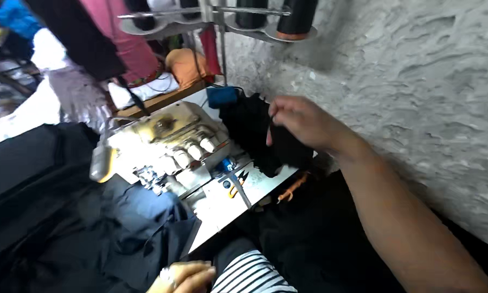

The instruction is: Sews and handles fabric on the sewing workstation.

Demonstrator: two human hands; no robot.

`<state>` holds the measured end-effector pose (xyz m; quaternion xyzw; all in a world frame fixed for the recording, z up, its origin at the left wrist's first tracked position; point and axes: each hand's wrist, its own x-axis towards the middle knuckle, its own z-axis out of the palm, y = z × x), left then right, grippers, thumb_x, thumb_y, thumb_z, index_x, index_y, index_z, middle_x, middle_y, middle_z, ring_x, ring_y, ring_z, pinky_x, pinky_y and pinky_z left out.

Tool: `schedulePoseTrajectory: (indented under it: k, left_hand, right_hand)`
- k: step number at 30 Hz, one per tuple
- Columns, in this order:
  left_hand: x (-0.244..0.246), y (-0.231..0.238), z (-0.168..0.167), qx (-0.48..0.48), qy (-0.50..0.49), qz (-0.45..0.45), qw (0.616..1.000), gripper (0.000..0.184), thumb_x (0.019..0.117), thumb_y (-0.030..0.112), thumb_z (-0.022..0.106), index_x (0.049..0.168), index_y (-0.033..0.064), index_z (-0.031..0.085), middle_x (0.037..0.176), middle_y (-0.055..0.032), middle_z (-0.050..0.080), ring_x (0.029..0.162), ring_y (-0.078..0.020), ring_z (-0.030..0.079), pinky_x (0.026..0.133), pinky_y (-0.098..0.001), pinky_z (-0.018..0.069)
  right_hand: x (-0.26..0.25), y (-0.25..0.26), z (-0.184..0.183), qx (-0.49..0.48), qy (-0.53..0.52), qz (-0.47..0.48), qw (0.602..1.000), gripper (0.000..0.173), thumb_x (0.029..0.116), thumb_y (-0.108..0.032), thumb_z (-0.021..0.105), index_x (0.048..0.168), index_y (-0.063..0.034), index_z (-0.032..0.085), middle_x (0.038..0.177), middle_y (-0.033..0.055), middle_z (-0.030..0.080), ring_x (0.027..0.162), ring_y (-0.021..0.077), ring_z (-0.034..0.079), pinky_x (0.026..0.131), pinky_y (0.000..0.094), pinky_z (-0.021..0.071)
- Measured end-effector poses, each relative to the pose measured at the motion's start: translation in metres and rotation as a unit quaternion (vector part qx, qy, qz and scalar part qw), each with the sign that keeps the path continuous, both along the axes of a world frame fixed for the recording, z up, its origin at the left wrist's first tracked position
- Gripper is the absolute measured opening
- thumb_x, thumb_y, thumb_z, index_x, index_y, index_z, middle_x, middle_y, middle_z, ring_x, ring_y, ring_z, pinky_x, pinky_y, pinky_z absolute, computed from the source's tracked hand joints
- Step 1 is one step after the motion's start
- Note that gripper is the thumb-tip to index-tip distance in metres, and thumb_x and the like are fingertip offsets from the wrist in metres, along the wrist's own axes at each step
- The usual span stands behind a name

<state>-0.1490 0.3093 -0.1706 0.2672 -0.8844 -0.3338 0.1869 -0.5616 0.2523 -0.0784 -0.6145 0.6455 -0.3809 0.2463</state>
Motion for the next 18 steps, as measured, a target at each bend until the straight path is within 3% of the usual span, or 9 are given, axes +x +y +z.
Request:
schedulePoseTrajectory:
  k: [3,5,8,10,13,15,18]
  left_hand:
    - [-0.010,-0.001,0.023,-0.066,0.069,0.041,0.995,0.027,0.1029,0.018,0.062,0.128,0.0206,0.072,0.137,-0.0064,0.065,0.124,-0.0133,0.062,0.103,-0.0317,0.0538]
    - [-0.016,0.003,0.033,-0.091,0.132,0.065,0.985,0.034,0.1018,0.019,0.064,0.136,0.0209,0.065,0.144,-0.0059,0.059,0.127,-0.0106,0.061,0.103,-0.0268,0.0549]
    - [-0.007,0.012,0.032,-0.010,0.241,0.092,0.966,0.066,0.0927,0.017,0.075,0.152,0.0077,0.047,0.154,-0.0149,0.048,0.135,-0.0241,0.056,0.105,-0.0386,0.0577]
    - [0.001,0.021,0.023,0.078,0.328,0.123,0.933,0.085,0.0862,0.022,0.083,0.156,0.0043,0.038,0.158,-0.0188,0.041,0.137,-0.0345,0.054,0.103,-0.0489,0.0589]
    - [0.011,0.038,0.009,0.001,0.349,0.213,0.913,0.069,0.0826,0.029,0.088,0.140,0.0123,0.053,0.154,-0.0140,0.044,0.136,-0.0291,0.054,0.102,-0.0427,0.0585]
    - [0.019,0.044,0.003,-0.119,0.276,0.260,0.918,0.045,0.0860,0.033,0.084,0.123,0.0225,0.060,0.150,-0.0047,0.047,0.139,-0.0176,0.048,0.111,-0.0340,0.0477]
    - [0.033,0.050,-0.004,-0.180,0.270,0.284,0.902,0.009,0.0932,0.028,0.076,0.100,0.0229,0.074,0.129,0.0006,0.063,0.129,-0.0137,0.054,0.109,-0.0301,0.0465]
  right_hand:
    - [0.068,0.036,0.004,0.074,-0.078,0.097,0.990,0.011,0.1034,-0.015,0.059,0.111,-0.0100,0.064,0.073,0.0029,0.066,0.063,0.0120,0.063,0.058,0.0295,0.0547]
    - [0.099,0.051,0.002,0.087,-0.176,0.137,0.971,0.010,0.1022,-0.014,0.060,0.111,-0.0100,0.063,0.072,0.0007,0.066,0.064,0.0073,0.066,0.061,0.0233,0.0584]
    - [0.145,0.064,-0.011,0.062,-0.271,0.134,0.951,0.010,0.1023,-0.017,0.059,0.109,-0.0102,0.061,0.075,0.0013,0.069,0.067,0.0084,0.069,0.063,0.0237,0.0597]
    - [0.173,0.073,-0.021,0.045,-0.315,0.134,0.939,0.010,0.1030,-0.017,0.059,0.110,-0.0100,0.058,0.080,0.0031,0.071,0.070,0.0107,0.071,0.064,0.0260,0.0620]
    - [0.209,0.084,-0.037,0.046,-0.367,0.142,0.918,0.010,0.1044,-0.015,0.056,0.112,-0.0086,0.055,0.088,0.0057,0.073,0.074,0.0144,0.074,0.065,0.0293,0.0645]
    - [0.227,0.087,-0.046,0.051,-0.392,0.140,0.908,0.010,0.1042,-0.015,0.056,0.112,-0.0084,0.054,0.087,0.0052,0.072,0.073,0.0138,0.073,0.063,0.0292,0.0636]
    - [0.241,0.095,-0.058,0.042,-0.404,0.153,0.901,0.009,0.1036,-0.013,0.058,0.111,-0.0085,0.055,0.087,0.0046,0.072,0.071,0.0131,0.073,0.059,0.0287,0.0633]
